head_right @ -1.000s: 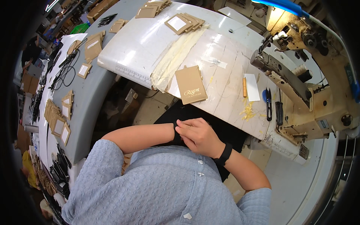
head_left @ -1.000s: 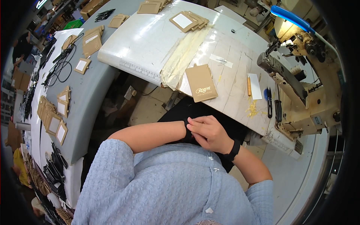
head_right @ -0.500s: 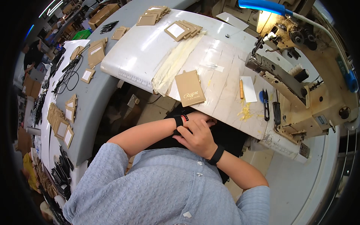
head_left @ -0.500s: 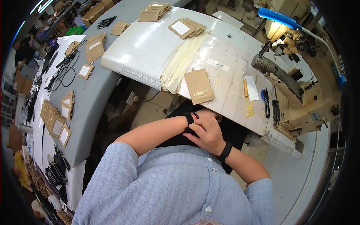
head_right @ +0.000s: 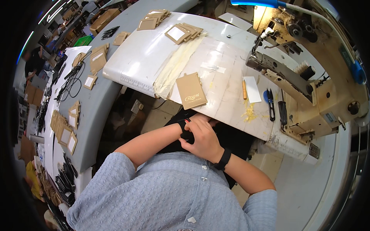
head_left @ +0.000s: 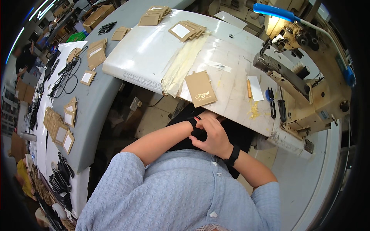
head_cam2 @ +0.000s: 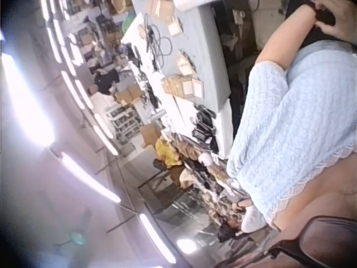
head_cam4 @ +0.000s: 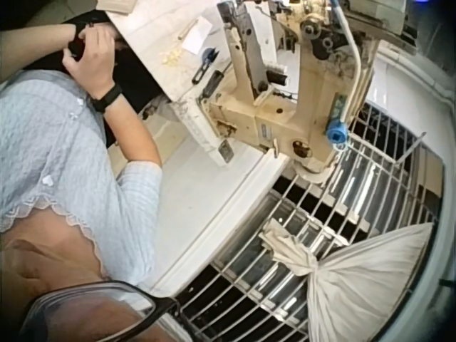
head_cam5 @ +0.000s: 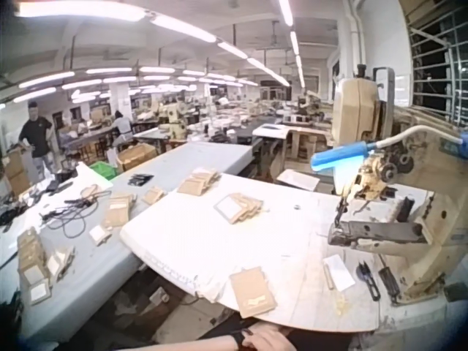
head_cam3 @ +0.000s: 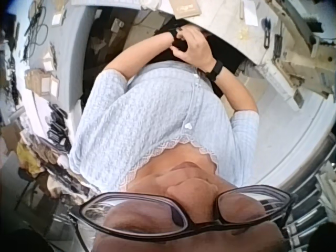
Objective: The person assembles small beige pouches by hand, using a wooden tool to manipulate the zipper and a pair of scissors to trim excess material. They handle the pouches one at a time, inspecting the zipper area and cutting threads before placing the finished items on a stack.
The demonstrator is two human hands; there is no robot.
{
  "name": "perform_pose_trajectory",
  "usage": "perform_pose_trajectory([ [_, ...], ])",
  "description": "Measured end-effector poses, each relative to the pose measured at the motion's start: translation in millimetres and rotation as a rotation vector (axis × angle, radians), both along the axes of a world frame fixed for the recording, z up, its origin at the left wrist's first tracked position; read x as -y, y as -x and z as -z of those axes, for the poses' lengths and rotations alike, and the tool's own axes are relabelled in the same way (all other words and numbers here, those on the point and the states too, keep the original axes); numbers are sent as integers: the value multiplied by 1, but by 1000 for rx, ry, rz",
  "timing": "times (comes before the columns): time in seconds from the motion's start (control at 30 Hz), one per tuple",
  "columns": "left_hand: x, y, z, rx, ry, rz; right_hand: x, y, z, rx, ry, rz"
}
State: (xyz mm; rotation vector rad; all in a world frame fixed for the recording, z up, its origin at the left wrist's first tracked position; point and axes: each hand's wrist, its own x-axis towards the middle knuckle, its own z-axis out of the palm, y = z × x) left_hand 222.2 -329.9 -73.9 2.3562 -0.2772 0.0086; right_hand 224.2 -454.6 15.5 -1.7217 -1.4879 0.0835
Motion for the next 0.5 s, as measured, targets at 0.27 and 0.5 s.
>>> perform_pose_trajectory([
  [0.27,-10,-10,0,108,12,-108,7,6,24,77,9,158],
  [0.5,-11,-21,1,204,-9,-233,4,6,27,-18,-46,195],
])
